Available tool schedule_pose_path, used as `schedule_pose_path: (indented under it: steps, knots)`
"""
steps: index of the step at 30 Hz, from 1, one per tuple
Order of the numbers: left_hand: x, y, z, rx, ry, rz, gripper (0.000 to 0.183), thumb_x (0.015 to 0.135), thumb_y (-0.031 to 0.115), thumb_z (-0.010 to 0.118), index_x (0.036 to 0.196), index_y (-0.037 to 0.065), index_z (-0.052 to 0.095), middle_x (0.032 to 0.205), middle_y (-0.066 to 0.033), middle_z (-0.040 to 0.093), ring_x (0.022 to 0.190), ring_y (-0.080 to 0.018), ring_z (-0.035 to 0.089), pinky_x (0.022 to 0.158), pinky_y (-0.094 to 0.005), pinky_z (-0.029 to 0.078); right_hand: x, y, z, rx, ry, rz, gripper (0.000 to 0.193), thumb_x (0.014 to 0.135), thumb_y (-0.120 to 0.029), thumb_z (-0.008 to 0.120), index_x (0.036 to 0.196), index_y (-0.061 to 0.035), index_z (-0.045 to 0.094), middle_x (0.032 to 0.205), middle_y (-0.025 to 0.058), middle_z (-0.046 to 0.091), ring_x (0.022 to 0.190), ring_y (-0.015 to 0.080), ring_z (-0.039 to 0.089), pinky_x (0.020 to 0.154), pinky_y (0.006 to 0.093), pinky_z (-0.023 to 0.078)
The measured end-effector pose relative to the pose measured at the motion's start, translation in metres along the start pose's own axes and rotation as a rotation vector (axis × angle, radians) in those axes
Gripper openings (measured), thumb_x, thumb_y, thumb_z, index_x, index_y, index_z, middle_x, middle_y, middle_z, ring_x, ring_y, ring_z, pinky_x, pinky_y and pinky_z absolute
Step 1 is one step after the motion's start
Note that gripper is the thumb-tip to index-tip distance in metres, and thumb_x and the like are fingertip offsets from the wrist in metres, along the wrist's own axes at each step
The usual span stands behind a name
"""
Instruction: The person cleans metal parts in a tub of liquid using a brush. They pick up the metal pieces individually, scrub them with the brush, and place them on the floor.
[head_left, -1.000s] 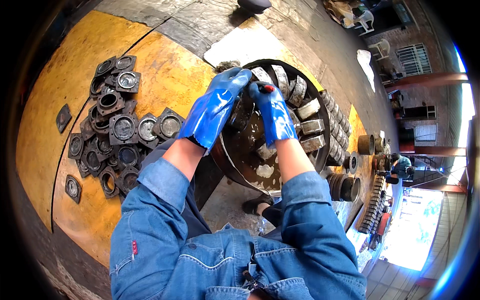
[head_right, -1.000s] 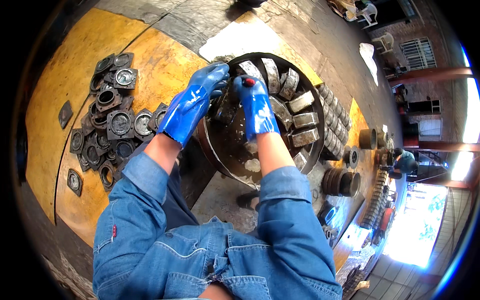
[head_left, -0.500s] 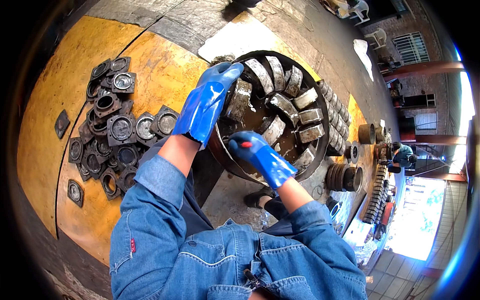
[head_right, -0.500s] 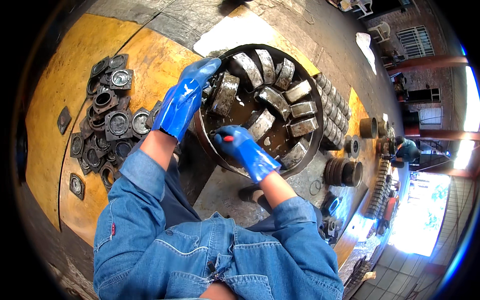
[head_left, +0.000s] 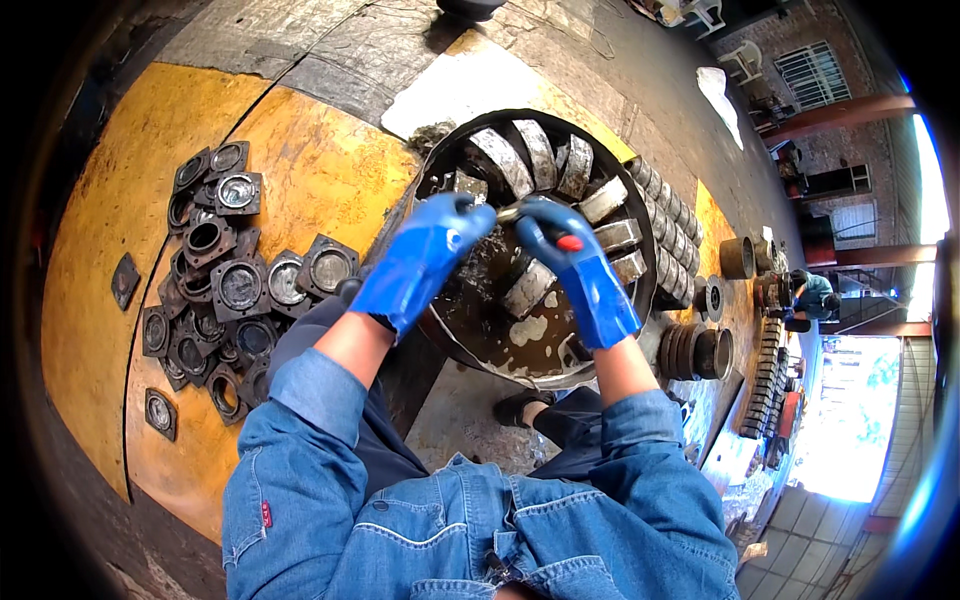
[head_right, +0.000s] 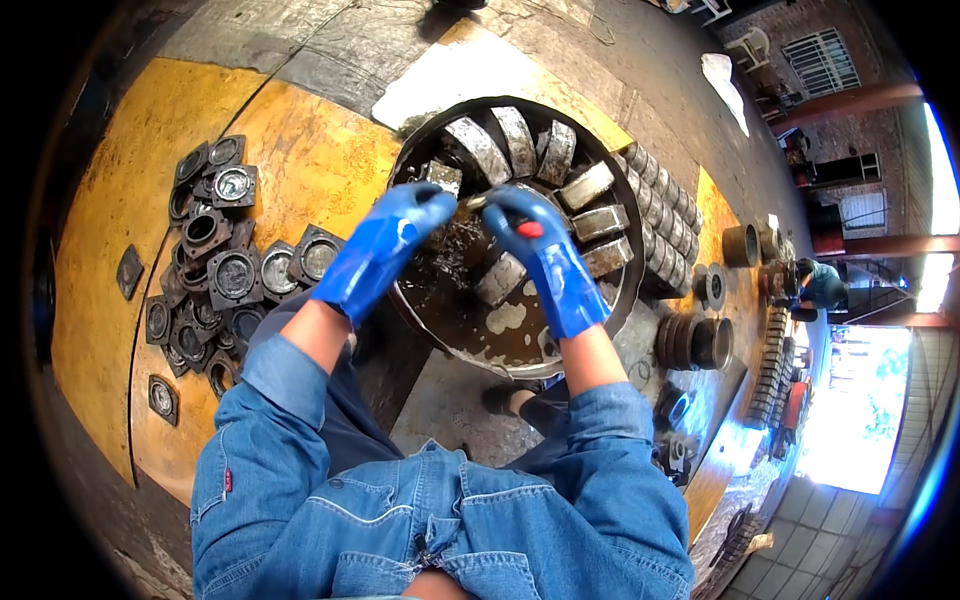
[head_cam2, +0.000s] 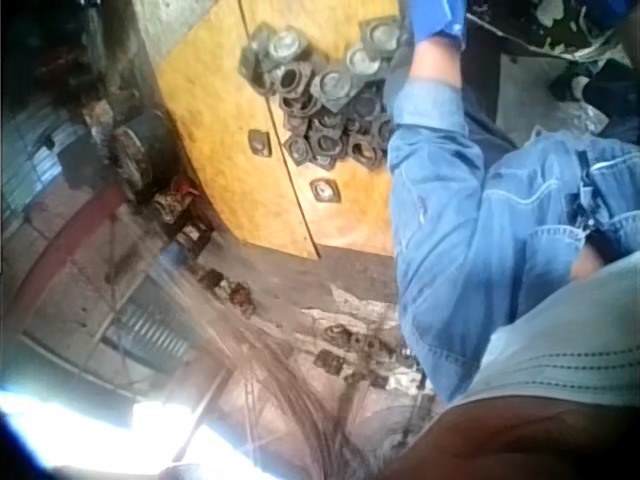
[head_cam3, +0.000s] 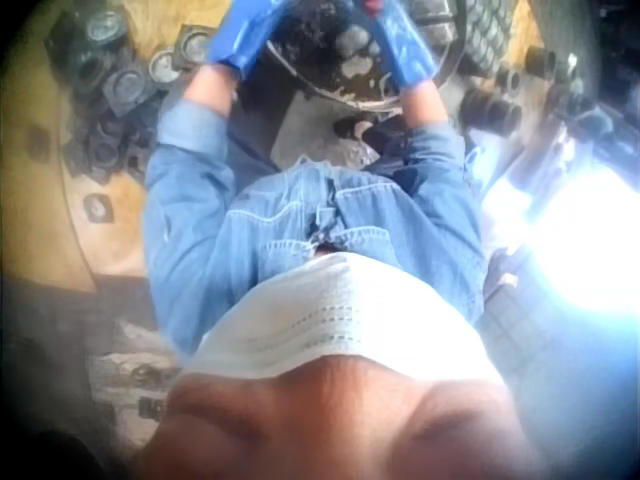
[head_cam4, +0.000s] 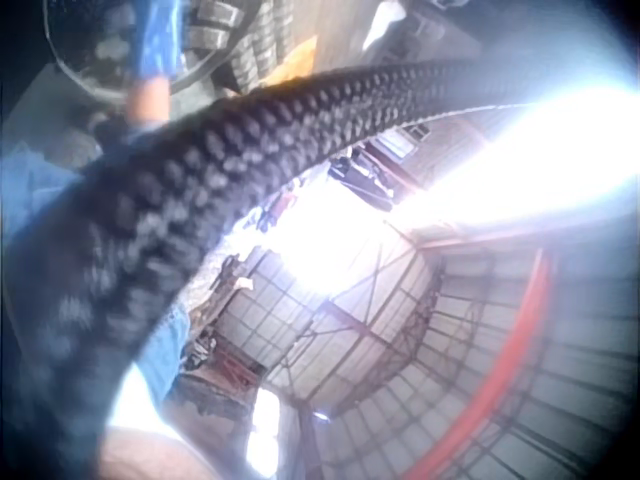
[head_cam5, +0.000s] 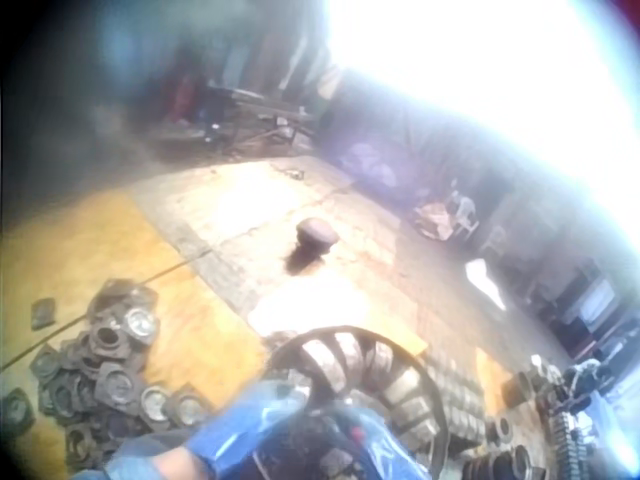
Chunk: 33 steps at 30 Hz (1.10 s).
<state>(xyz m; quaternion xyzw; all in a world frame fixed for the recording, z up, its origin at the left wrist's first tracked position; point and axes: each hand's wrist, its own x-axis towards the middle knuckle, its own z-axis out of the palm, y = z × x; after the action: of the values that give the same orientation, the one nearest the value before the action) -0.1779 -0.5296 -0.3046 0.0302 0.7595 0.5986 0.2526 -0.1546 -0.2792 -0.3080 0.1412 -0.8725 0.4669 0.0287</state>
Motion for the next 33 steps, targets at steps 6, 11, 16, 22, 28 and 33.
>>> schedule_pose_path:
  steps: [6, 11, 16, 22, 28, 33]
  knots:
    - [-0.023, 0.009, 0.029, 0.309, -0.017, 0.031, 0.068, 0.089, 0.053, 0.068, 0.135, 0.003, 0.065, 0.13, -0.024, 0.069, 0.123, -0.0362, 0.066, 0.108, -0.0418, 0.049, 0.033, 0.073, -0.005, 0.27, 0.154, 0.245, 0.023, 0.096, -0.012, 0.075, 0.116, -0.0004, 0.074, 0.123, 0.0109, 0.073, 0.104, 0.0157, 0.068, 0.094, 0.0306, 0.055]
    - [-0.027, 0.018, 0.041, 0.368, -0.183, -0.037, 0.07, 0.089, 0.056, 0.065, 0.137, 0.005, 0.065, 0.131, -0.0221, 0.069, 0.123, -0.0375, 0.065, 0.107, -0.0449, 0.05, 0.09, 0.089, 0.017, 0.072, 0.109, -0.034, 0.025, 0.096, -0.011, 0.075, 0.119, -0.0028, 0.074, 0.119, 0.0098, 0.073, 0.105, 0.0161, 0.069, 0.093, 0.0312, 0.056]
    - [-0.017, -0.002, 0.052, 0.411, -0.099, -0.032, 0.067, 0.089, 0.055, 0.063, 0.135, 0.006, 0.067, 0.129, -0.0207, 0.07, 0.121, -0.0374, 0.066, 0.106, -0.0448, 0.051, 0.162, 0.061, 0.028, 0.039, -0.062, 0.17, 0.021, 0.09, -0.018, 0.077, 0.106, -0.0028, 0.078, 0.099, 0.0089, 0.079, 0.094, 0.0163, 0.073, 0.088, 0.03, 0.057]
    - [-0.014, 0.0, 0.052, 0.395, 0.037, 0.048, 0.052, 0.091, 0.047, 0.063, 0.117, 0.003, 0.073, 0.112, -0.0249, 0.073, 0.109, -0.0427, 0.068, 0.097, -0.0507, 0.054, 0.143, 0.045, 0.006, 0.018, -0.089, 0.173, 0.027, 0.094, -0.023, 0.075, 0.114, -0.0046, 0.077, 0.097, 0.0062, 0.079, 0.087, 0.0116, 0.071, 0.08, 0.0271, 0.058]
    - [-0.013, 0.001, 0.049, 0.435, -0.105, -0.001, 0.066, 0.09, 0.055, 0.064, 0.131, 0.003, 0.068, 0.127, -0.022, 0.07, 0.12, -0.0378, 0.066, 0.105, -0.0454, 0.05, 0.044, 0.054, -0.02, 0.332, 0.017, 0.297, 0.029, 0.097, -0.019, 0.074, 0.121, -0.0019, 0.073, 0.097, 0.0037, 0.076, 0.087, 0.0091, 0.07, 0.08, 0.0232, 0.057]
    - [-0.016, -0.001, 0.045, 0.461, -0.228, -0.035, 0.061, 0.089, 0.056, 0.063, 0.123, 0.006, 0.072, 0.121, -0.0225, 0.072, 0.115, -0.0395, 0.067, 0.1, -0.0476, 0.051, 0.013, 0.037, -0.011, -0.165, -0.134, -0.091, 0.016, 0.09, -0.014, 0.075, 0.102, -0.0034, 0.077, 0.1, 0.0153, 0.077, 0.093, 0.0315, 0.076, 0.087, 0.0382, 0.06]
